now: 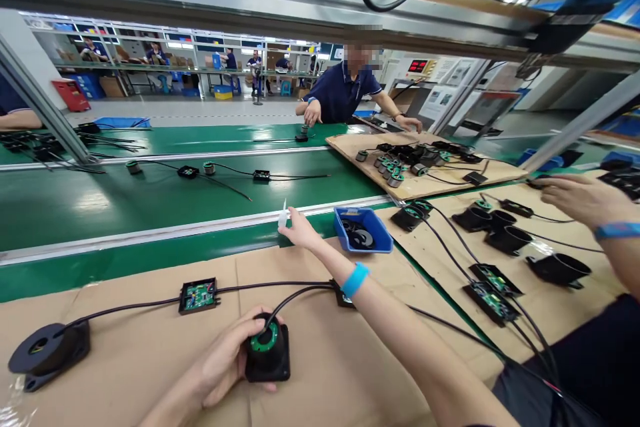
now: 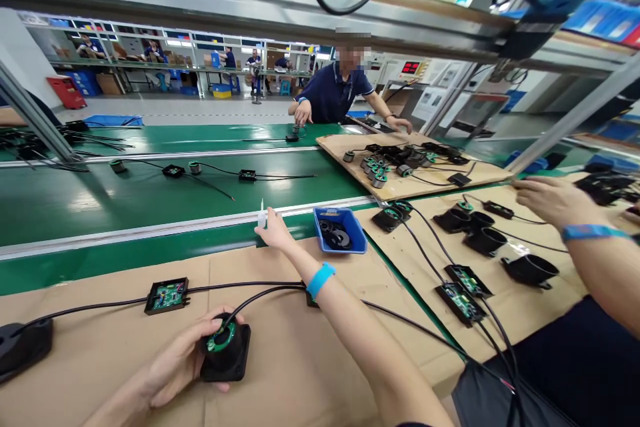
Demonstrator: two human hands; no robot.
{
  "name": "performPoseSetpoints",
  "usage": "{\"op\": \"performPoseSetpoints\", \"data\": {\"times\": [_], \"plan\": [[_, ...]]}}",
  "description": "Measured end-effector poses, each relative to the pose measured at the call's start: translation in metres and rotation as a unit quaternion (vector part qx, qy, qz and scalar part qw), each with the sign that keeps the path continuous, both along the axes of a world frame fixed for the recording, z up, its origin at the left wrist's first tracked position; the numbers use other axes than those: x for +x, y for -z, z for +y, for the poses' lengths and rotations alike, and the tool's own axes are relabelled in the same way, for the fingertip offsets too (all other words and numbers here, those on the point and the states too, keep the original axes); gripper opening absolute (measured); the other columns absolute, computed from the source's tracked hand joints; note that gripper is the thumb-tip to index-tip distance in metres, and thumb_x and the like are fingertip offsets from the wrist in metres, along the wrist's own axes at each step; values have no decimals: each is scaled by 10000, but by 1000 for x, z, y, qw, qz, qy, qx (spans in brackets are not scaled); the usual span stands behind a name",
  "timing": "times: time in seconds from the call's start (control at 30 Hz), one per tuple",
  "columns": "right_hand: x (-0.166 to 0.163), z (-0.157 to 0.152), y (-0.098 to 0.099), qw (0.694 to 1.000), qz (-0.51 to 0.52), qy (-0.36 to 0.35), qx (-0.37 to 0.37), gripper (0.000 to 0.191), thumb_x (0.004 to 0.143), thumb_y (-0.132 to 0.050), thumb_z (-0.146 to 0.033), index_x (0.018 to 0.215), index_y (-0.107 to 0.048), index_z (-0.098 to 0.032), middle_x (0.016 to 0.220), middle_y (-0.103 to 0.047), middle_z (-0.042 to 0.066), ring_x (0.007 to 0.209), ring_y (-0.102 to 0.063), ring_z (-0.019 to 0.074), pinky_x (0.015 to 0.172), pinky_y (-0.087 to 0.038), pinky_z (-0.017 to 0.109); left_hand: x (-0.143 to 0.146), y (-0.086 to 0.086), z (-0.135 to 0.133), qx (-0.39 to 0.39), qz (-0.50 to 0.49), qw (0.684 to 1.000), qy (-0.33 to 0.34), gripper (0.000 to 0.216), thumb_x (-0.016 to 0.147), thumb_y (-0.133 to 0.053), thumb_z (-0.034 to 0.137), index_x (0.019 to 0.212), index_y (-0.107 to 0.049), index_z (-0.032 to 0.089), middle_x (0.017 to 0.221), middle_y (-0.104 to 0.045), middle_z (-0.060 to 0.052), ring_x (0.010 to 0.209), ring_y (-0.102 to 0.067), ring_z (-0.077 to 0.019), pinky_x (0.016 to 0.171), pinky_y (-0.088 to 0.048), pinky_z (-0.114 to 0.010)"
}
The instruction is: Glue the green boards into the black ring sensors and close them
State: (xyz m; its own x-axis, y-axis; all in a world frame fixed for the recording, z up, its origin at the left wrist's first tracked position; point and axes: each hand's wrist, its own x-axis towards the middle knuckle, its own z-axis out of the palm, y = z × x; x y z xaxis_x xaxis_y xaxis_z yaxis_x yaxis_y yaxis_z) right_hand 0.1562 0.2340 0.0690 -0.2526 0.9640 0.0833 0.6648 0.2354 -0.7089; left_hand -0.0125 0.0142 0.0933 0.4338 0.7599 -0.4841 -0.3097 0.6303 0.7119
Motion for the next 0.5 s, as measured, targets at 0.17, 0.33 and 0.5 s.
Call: {"op": "performPoseSetpoints", "data": {"times": [0.17, 0.33, 0.5], "plan": [[-18, 19, -1, 998, 44, 20, -29, 255, 946, -615, -316, 1144, -614, -154, 1155, -636, 76, 993, -641, 211, 860, -555, 419, -7, 3, -5, 61, 68, 995, 25, 413, 698, -734, 379, 1044, -581, 215, 931, -576, -21, 804, -566, -185, 598, -530, -271], [1, -34, -23, 988, 150, -15, -38, 233, 946, -577, -373, 1029, -606, -157, 972, -649, 53, 888, -645, 192, 729, -582, 346, -12, 1, -1, 98, 92, 990, 40, 466, 659, -761, 369, 1070, -596, 221, 909, -570, 3, 822, -523, -166, 676, -486, -261], [35, -131, -46, 952, 272, -87, -106, 348, 952, -454, -550, 1025, -528, -217, 1034, -640, 70, 943, -670, 209, 710, -627, 360, -9, -8, 1, 108, 120, 985, 52, 487, 723, -714, 535, 1070, -579, 221, 918, -559, 2, 843, -524, -168, 714, -471, -261]]}}
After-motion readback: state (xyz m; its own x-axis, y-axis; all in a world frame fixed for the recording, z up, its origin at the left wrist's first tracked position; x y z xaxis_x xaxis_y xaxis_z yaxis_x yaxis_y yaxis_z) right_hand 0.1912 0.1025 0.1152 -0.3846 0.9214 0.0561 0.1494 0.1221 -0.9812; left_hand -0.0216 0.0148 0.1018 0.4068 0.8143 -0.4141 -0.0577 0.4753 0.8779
